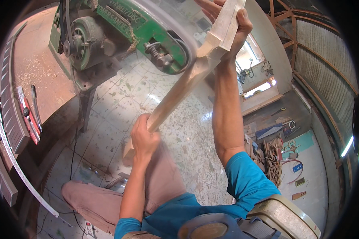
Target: The person sands the back of a wooden guitar neck using a stationary belt sander, rotating the neck to reach different sections of the wood.
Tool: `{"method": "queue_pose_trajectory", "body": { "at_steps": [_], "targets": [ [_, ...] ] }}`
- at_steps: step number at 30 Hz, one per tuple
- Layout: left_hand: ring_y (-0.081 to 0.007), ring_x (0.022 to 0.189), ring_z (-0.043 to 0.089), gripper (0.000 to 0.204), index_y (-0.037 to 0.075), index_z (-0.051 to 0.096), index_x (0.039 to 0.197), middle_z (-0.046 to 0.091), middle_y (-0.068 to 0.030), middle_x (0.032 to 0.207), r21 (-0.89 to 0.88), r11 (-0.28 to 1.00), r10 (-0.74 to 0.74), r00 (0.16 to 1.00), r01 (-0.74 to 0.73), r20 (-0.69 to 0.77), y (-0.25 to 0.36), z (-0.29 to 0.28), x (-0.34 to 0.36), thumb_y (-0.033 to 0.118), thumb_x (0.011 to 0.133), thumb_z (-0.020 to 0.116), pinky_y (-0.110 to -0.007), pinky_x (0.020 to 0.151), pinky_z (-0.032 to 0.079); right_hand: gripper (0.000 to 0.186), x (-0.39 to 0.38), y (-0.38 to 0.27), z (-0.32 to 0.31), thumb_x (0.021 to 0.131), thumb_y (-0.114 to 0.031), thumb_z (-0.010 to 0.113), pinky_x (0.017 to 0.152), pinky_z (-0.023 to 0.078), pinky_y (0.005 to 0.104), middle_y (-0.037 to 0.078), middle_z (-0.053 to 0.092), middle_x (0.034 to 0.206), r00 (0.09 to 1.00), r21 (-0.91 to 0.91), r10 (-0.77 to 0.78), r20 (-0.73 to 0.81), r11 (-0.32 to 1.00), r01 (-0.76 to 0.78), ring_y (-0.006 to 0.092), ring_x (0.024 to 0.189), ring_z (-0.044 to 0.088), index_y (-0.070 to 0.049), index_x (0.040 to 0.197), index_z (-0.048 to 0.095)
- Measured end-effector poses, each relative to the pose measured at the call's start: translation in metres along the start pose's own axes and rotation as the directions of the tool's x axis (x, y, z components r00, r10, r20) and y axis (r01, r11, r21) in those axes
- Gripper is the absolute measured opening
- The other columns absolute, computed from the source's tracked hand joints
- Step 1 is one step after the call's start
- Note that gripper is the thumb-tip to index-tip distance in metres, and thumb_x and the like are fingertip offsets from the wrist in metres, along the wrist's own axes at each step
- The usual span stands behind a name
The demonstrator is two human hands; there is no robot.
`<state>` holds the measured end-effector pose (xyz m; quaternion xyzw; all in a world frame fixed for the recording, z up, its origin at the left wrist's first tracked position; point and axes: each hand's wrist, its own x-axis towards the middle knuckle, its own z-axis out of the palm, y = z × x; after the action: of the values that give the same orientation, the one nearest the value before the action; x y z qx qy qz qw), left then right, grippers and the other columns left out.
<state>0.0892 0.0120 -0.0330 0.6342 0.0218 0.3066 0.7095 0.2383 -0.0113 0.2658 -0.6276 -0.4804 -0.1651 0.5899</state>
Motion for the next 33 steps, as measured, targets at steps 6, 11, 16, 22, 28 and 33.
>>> {"method": "queue_pose_trajectory", "body": {
  "at_steps": [6,11,16,22,28,33],
  "targets": [
    [-0.0448,0.079,0.065,0.029,0.000,0.063,0.099,0.067,-0.0220,0.086,-0.033,0.999,-0.019,0.999,0.020,0.030,-0.003,0.000,0.002,-0.002,0.070,0.056,-0.046,0.074,0.051,0.048,0.000,-0.002,0.003,0.106,-0.042,0.044,0.107,0.047,0.0453,0.033,0.071,0.115,0.999,-0.036,0.021,-0.029,0.999,-0.022,0.0389,0.114,0.069,0.001,0.124,0.055],
    [-0.0457,0.080,0.066,0.029,0.001,0.064,0.099,0.069,-0.0226,0.087,-0.066,0.996,-0.047,0.996,0.052,0.073,0.000,-0.002,0.004,-0.001,0.071,0.058,-0.048,0.074,0.052,0.046,0.000,-0.003,0.004,0.106,-0.043,0.045,0.104,0.048,0.0437,0.030,0.073,0.111,0.996,-0.072,0.058,-0.072,0.995,-0.063,0.0356,0.109,0.070,-0.002,0.122,0.056],
    [-0.0394,0.072,0.065,0.031,-0.001,0.064,0.099,0.066,-0.0197,0.081,-0.077,0.997,-0.024,0.998,0.028,0.051,-0.003,0.001,0.005,0.001,0.069,0.057,-0.041,0.072,0.052,0.045,0.000,-0.005,0.004,0.106,-0.043,0.045,0.103,0.048,0.0424,0.029,0.074,0.108,0.992,-0.087,0.083,-0.095,0.992,-0.091,0.0330,0.104,0.071,-0.002,0.121,0.056],
    [-0.0373,0.071,0.065,0.028,-0.001,0.064,0.098,0.066,-0.0192,0.079,-0.080,0.996,-0.030,0.997,0.036,0.066,-0.005,0.001,0.007,0.002,0.070,0.057,-0.040,0.071,0.052,0.046,-0.002,-0.009,0.011,0.106,-0.044,0.044,0.105,0.045,0.0426,0.027,0.075,0.103,0.993,-0.246,0.015,-0.121,0.968,-0.044,0.0319,0.103,0.070,-0.002,0.119,0.057],
    [-0.0473,0.080,0.065,0.030,0.000,0.065,0.098,0.068,-0.0236,0.086,-0.093,0.992,-0.075,0.990,0.087,0.123,-0.004,-0.002,0.011,0.003,0.069,0.057,-0.049,0.074,0.052,0.048,-0.003,-0.012,0.012,0.105,-0.045,0.044,0.105,0.044,0.0425,0.025,0.076,0.100,0.990,-0.310,0.017,-0.143,0.949,-0.061,0.0308,0.103,0.070,-0.001,0.118,0.057],
    [-0.0463,0.079,0.065,0.031,0.000,0.066,0.098,0.069,-0.0233,0.085,-0.110,0.990,-0.073,0.988,0.088,0.136,-0.008,-0.001,0.012,0.004,0.069,0.058,-0.048,0.073,0.052,0.048,-0.003,-0.013,0.014,0.105,-0.046,0.045,0.102,0.045,0.0406,0.024,0.076,0.097,0.988,-0.320,0.017,-0.154,0.945,-0.066,0.0282,0.100,0.070,0.000,0.117,0.057]
  ]
}}
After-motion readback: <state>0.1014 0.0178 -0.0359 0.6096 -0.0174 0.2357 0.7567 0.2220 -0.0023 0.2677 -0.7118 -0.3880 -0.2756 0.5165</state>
